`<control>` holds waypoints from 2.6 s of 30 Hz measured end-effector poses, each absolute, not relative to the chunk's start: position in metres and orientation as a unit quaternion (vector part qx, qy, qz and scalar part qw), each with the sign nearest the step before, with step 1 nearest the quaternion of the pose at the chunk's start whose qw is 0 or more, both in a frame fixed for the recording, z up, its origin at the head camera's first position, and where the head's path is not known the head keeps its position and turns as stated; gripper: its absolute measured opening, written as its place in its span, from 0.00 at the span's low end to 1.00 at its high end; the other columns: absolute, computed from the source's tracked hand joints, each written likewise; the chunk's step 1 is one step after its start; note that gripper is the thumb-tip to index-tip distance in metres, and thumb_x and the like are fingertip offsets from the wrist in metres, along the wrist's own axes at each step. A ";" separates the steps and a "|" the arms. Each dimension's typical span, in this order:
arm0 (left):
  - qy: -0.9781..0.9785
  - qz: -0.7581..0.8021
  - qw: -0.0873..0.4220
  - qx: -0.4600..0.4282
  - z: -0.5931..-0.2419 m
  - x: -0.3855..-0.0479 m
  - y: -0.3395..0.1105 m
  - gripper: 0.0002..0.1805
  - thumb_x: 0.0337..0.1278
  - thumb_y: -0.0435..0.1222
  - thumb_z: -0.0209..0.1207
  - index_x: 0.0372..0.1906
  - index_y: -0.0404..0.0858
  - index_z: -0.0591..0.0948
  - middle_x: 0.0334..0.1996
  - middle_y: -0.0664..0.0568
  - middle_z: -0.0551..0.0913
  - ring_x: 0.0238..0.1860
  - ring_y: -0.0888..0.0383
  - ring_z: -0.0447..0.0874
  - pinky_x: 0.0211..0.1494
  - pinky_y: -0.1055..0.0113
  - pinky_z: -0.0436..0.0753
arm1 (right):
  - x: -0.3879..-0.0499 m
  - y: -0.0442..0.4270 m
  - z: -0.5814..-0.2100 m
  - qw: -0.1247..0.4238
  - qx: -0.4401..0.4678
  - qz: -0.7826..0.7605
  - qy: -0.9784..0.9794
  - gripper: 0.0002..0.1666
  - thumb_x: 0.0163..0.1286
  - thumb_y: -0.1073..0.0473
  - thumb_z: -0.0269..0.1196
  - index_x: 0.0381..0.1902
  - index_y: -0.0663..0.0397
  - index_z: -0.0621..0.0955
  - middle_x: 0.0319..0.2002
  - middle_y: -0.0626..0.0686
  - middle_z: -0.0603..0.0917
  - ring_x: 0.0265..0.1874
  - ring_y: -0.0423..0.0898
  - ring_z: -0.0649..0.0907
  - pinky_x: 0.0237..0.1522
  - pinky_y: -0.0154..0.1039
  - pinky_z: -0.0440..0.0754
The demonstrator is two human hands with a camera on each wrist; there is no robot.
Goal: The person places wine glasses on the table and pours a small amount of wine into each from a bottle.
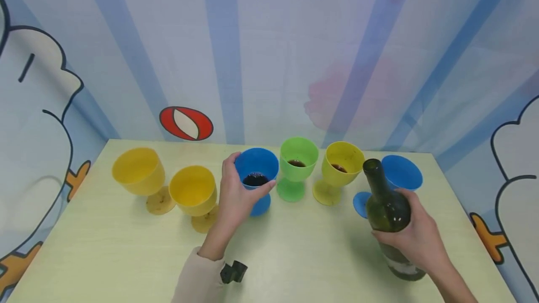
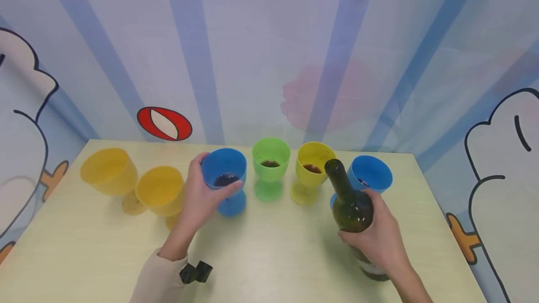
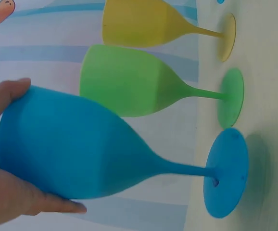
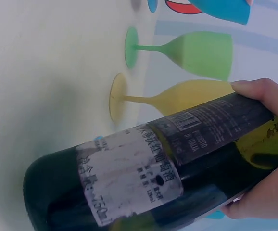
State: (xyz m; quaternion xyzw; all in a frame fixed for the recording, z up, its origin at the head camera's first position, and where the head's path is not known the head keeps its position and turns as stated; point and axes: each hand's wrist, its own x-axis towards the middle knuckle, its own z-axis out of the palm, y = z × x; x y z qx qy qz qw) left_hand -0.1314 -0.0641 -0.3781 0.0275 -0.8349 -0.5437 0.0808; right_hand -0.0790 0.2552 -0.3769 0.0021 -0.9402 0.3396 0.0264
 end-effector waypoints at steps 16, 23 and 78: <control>-0.824 -0.555 0.096 0.056 -0.391 -0.172 -0.063 0.50 0.45 0.41 0.68 0.67 0.31 0.49 0.64 0.38 0.55 0.63 0.42 0.57 0.62 0.48 0.62 | -0.080 0.243 -0.382 0.040 -0.022 0.388 -0.921 0.58 0.40 0.57 0.77 0.63 0.60 0.55 0.54 0.69 0.69 0.50 0.67 0.72 0.43 0.62 0.71; -0.821 -0.559 0.100 0.062 -0.394 -0.183 -0.060 0.51 0.46 0.41 0.67 0.68 0.31 0.48 0.65 0.38 0.53 0.63 0.42 0.56 0.63 0.49 0.62 | -0.080 0.240 -0.380 0.021 -0.038 0.395 -0.918 0.59 0.41 0.55 0.76 0.64 0.60 0.54 0.55 0.69 0.67 0.52 0.67 0.71 0.44 0.62 0.70; -0.875 -0.467 0.113 0.061 -0.366 -0.088 -0.168 0.51 0.36 0.43 0.72 0.68 0.40 0.57 0.68 0.45 0.54 0.66 0.42 0.52 0.62 0.40 0.56 | -0.083 0.239 -0.382 0.027 -0.011 0.390 -0.921 0.58 0.40 0.55 0.76 0.64 0.59 0.55 0.54 0.69 0.68 0.51 0.67 0.71 0.44 0.63 0.70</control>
